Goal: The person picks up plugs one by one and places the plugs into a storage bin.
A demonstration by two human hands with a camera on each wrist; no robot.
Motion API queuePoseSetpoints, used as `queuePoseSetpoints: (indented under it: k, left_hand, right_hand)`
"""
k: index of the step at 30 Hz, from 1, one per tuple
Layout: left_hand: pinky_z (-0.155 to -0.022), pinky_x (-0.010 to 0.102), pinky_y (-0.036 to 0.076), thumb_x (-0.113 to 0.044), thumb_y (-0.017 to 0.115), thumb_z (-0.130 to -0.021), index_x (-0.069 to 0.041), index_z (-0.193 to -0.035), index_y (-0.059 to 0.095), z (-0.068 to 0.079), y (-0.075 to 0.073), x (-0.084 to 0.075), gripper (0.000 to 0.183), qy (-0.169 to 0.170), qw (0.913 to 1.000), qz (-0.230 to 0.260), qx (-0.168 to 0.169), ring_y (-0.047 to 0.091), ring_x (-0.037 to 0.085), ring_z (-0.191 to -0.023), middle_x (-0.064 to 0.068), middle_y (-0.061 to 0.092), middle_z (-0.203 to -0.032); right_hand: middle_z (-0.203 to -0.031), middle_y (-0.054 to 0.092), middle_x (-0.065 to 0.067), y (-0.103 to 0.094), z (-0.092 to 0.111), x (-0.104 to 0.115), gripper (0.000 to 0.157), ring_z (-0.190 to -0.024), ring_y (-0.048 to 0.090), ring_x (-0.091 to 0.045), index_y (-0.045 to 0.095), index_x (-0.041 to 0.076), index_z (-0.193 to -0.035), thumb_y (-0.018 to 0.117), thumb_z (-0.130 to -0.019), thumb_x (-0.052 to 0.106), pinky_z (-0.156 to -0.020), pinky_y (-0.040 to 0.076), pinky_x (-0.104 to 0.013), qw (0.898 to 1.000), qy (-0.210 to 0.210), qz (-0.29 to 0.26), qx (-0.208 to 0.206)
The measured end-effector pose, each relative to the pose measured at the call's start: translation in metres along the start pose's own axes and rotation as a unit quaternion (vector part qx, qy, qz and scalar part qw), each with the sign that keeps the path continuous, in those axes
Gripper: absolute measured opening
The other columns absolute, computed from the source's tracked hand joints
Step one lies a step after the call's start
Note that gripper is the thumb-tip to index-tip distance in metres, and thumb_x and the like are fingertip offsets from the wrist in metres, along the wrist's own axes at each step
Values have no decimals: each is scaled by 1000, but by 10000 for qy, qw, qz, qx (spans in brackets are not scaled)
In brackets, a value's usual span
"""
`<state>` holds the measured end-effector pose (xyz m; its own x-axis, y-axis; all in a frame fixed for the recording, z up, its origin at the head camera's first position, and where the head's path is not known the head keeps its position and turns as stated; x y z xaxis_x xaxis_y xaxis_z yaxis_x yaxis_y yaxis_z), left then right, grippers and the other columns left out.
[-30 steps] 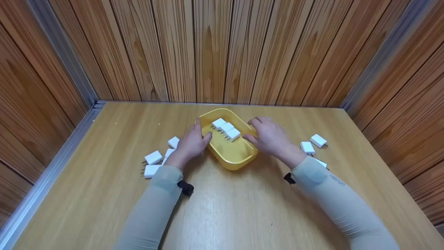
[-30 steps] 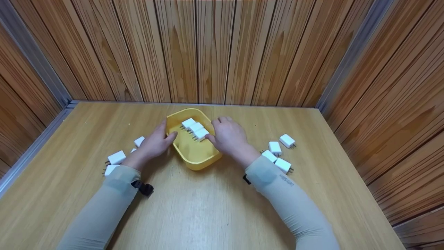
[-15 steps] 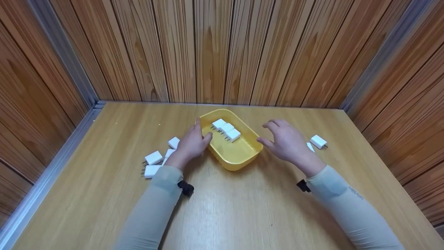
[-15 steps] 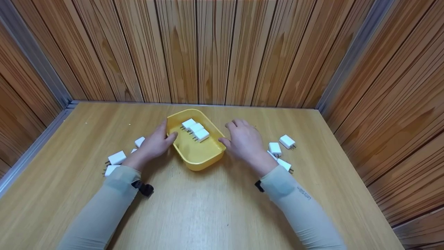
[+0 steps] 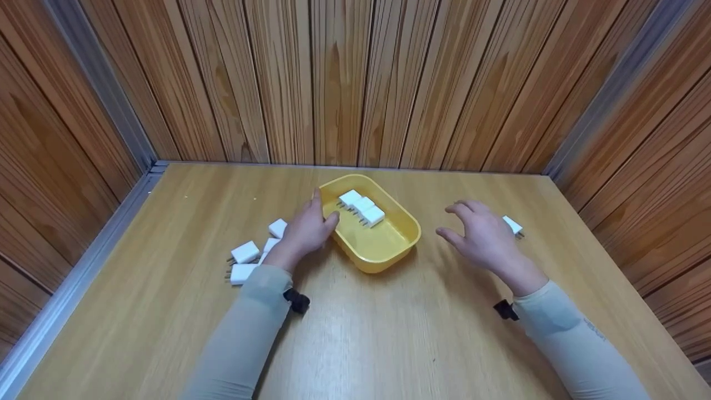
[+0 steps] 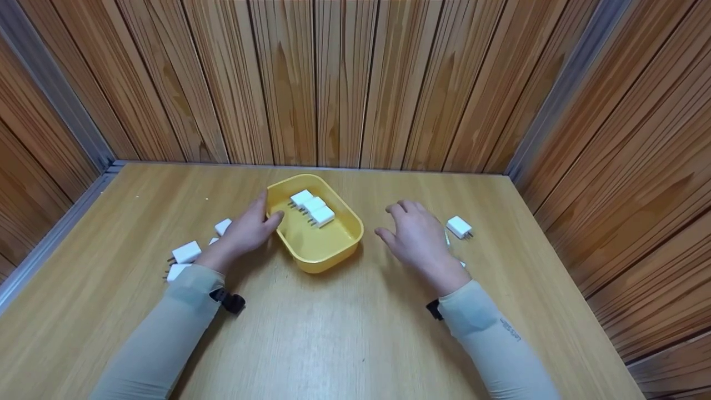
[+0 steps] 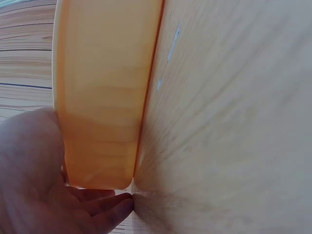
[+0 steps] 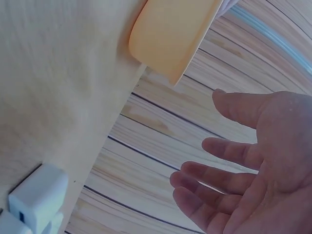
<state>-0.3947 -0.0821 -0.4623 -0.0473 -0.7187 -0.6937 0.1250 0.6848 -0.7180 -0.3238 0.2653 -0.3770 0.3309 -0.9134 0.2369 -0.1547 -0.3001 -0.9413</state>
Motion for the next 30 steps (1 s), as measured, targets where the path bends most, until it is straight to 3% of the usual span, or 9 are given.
queuePoseSetpoints:
  k: [5,12,18,22,30]
  left_hand:
    - [-123,56,41,-56,50,-112,-12,-180,3,1,1,2,93,-87,9999,94,25,48,37,-148,19,27,-181]
    - [-98,49,56,-54,51,-113,-15,-180,2,1,0,5,93,-192,9995,232,15,60,36,-132,17,31,-178]
    - [-104,51,54,-55,51,-113,-15,-180,2,-1,1,4,93,-165,9998,137,35,60,36,-133,18,29,-180]
    - [-118,54,45,-54,52,-112,-13,-180,3,-2,1,2,93,-108,9999,111,23,51,38,-145,19,25,-182]
    - [-130,56,32,-54,50,-112,-9,-180,4,-3,-1,1,94,-20,10000,-61,4,38,36,-161,21,29,-180]
  right_hand:
    - [-150,62,-26,2,4,-10,54,-137,60,-50,67,0,-144,77,-106,37,-111,50,-69,9998,117,-128,119]
    - [-152,59,-27,0,9,-28,56,-141,56,-51,65,1,-148,74,-108,41,-113,46,-73,9979,379,-288,445]
    - [-153,59,-28,-2,13,-40,59,-141,55,-53,64,1,-150,74,-107,42,-113,44,-74,9955,421,-205,823]
    - [-153,59,-30,-2,16,-47,60,-140,56,-55,64,1,-150,76,-106,41,-112,44,-75,9933,367,-110,1090]
    - [-143,63,-31,3,18,-55,59,-127,63,-51,68,-1,-145,80,-101,36,-107,50,-72,9894,187,83,1436]
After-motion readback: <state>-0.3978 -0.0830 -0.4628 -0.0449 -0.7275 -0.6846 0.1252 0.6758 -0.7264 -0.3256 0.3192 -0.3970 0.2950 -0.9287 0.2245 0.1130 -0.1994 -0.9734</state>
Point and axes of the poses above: each hand's wrist, its own z-axis away from the middle knuckle, its own y-axis out of the palm, x = y × z, the point moved 5 cm from there along -z, towards the middle knuckle
